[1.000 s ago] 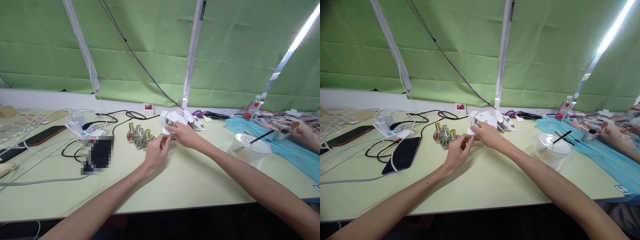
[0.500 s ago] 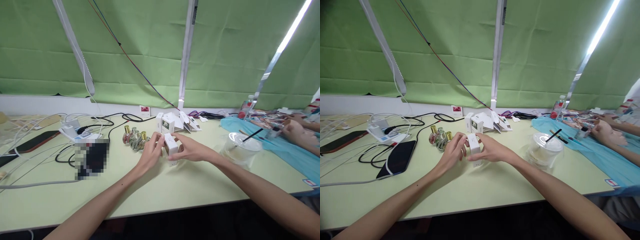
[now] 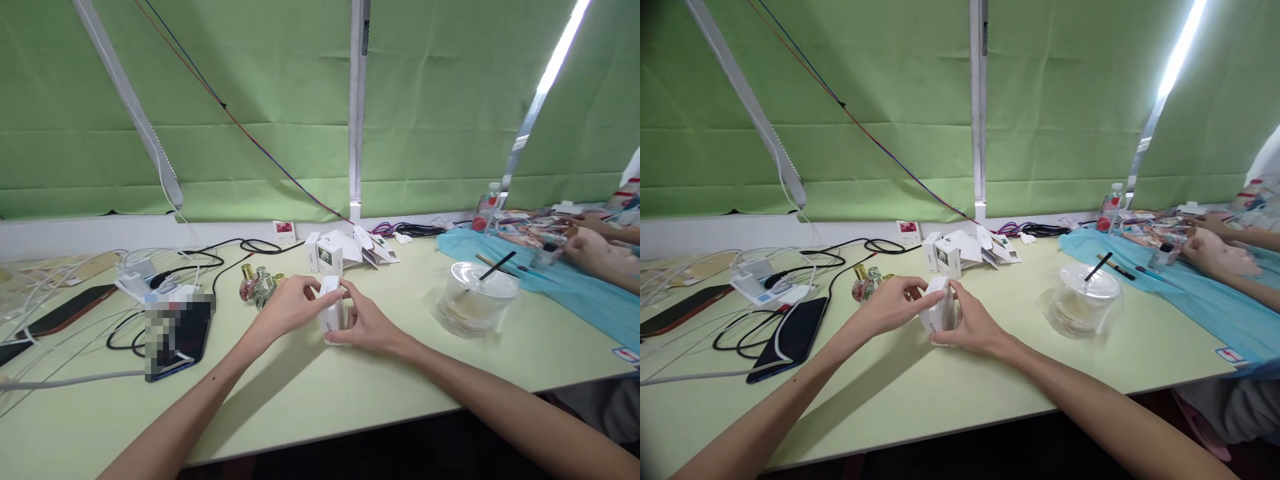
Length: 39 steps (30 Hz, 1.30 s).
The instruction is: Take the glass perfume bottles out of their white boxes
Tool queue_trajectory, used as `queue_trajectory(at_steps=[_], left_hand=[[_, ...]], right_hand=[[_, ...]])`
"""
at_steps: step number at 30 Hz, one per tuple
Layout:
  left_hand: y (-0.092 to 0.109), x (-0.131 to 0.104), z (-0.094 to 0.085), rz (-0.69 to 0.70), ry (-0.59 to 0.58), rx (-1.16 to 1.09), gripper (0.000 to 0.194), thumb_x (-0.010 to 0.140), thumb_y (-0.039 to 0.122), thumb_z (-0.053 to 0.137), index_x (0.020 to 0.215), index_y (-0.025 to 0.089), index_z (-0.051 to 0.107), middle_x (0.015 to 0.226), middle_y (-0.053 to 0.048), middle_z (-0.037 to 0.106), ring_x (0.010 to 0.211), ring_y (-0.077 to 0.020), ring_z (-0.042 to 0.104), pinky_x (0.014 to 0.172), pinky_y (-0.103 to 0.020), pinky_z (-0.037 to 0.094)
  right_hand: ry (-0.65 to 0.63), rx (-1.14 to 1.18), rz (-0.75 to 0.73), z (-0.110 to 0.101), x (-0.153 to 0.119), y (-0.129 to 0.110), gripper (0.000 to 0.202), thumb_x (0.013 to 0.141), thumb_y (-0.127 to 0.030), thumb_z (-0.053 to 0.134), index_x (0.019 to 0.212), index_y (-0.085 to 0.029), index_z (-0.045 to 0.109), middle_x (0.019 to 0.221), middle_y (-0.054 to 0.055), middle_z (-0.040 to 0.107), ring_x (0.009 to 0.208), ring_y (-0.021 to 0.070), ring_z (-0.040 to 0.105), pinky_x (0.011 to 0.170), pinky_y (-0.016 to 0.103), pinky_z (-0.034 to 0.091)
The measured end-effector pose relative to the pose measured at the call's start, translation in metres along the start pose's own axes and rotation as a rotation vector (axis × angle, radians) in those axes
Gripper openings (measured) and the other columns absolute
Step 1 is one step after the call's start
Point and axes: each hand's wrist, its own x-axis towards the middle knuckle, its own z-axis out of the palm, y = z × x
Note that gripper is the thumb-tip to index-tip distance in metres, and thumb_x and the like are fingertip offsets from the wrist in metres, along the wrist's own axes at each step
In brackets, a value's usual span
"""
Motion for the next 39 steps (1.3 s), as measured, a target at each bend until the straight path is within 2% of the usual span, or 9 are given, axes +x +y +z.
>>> queue_trajectory(at_steps=[4,8,16,19,21,23,31,36,39], left_hand=[[0.010,0.003,-0.009,0.011,0.008,0.086,0.049,0.076,0.066,0.061,0.059,0.021,0.061,0.057,-0.002,0.057,0.052,-0.0168,0.050,0.045,-0.027,0.025],[0.019,0.005,-0.014,0.003,0.006,0.188,0.044,0.078,0.052,0.060,0.050,0.021,0.044,0.050,0.001,0.045,0.044,-0.0125,0.037,0.045,-0.028,0.015],[0.014,0.003,-0.028,-0.093,-0.163,0.183,0.040,0.078,0.053,0.057,0.055,0.021,0.050,0.052,-0.002,0.056,0.043,-0.0150,0.047,0.041,-0.026,0.026],[0.010,-0.001,-0.032,-0.111,-0.218,0.116,0.033,0.080,0.050,0.057,0.086,0.019,0.066,0.050,-0.001,0.059,0.043,-0.0174,0.053,0.040,-0.026,0.031],[0.007,-0.004,-0.033,-0.109,-0.238,0.050,0.048,0.081,0.047,0.057,0.119,0.018,0.062,0.053,0.001,0.062,0.043,-0.0180,0.054,0.040,-0.025,0.034],[0.003,-0.009,-0.034,-0.090,-0.251,0.009,0.054,0.083,0.046,0.055,0.130,0.019,0.055,0.054,0.003,0.062,0.042,-0.0178,0.054,0.040,-0.025,0.035],[-0.008,-0.027,-0.025,0.001,-0.084,0.048,0.028,0.086,0.045,0.053,0.102,0.023,0.058,0.060,0.002,0.063,0.047,-0.0173,0.053,0.049,-0.027,0.034],[-0.002,-0.032,-0.020,0.036,0.012,0.182,0.022,0.089,0.044,0.051,0.097,0.024,0.055,0.058,0.003,0.062,0.052,-0.0188,0.056,0.062,-0.030,0.038],[0.000,-0.033,-0.019,0.007,0.035,0.147,0.024,0.087,0.047,0.054,0.094,0.024,0.052,0.057,0.004,0.062,0.052,-0.0191,0.058,0.058,-0.029,0.038]], right_hand=[[0.115,-0.173,-0.063,0.007,-0.003,0.003,0.101,0.068,-0.039,0.082,0.153,-0.026,0.029,0.129,0.012,0.058,0.086,0.0218,0.062,0.073,0.037,0.052],[0.147,-0.267,-0.107,0.011,-0.003,0.010,0.105,0.068,-0.044,0.081,0.155,-0.026,0.026,0.129,0.013,0.057,0.098,0.0261,0.060,0.080,0.041,0.051],[0.075,-0.316,-0.136,0.009,-0.007,0.003,0.102,0.074,-0.046,0.078,0.157,-0.025,0.023,0.125,0.013,0.053,0.088,0.0228,0.059,0.070,0.037,0.051],[0.035,-0.312,-0.152,0.008,-0.009,0.001,0.098,0.077,-0.046,0.076,0.157,-0.025,0.024,0.125,0.013,0.053,0.091,0.0228,0.059,0.072,0.037,0.052],[0.006,-0.313,-0.168,0.007,-0.010,0.001,0.097,0.078,-0.046,0.076,0.157,-0.025,0.024,0.126,0.012,0.053,0.096,0.0243,0.058,0.077,0.039,0.052],[-0.015,-0.313,-0.185,0.007,-0.009,0.001,0.096,0.078,-0.047,0.076,0.157,-0.025,0.025,0.126,0.012,0.053,0.103,0.0259,0.058,0.084,0.042,0.051],[-0.051,-0.320,-0.202,0.006,-0.009,-0.003,0.093,0.078,-0.048,0.075,0.155,-0.026,0.029,0.130,0.012,0.052,0.109,0.0270,0.057,0.090,0.043,0.050],[-0.045,-0.315,-0.202,0.006,-0.011,-0.003,0.093,0.078,-0.048,0.075,0.156,-0.024,0.029,0.131,0.012,0.052,0.109,0.0268,0.058,0.090,0.043,0.051],[-0.037,-0.299,-0.211,0.006,-0.011,-0.001,0.094,0.077,-0.047,0.076,0.156,-0.023,0.030,0.131,0.013,0.052,0.111,0.0270,0.057,0.092,0.043,0.051]])
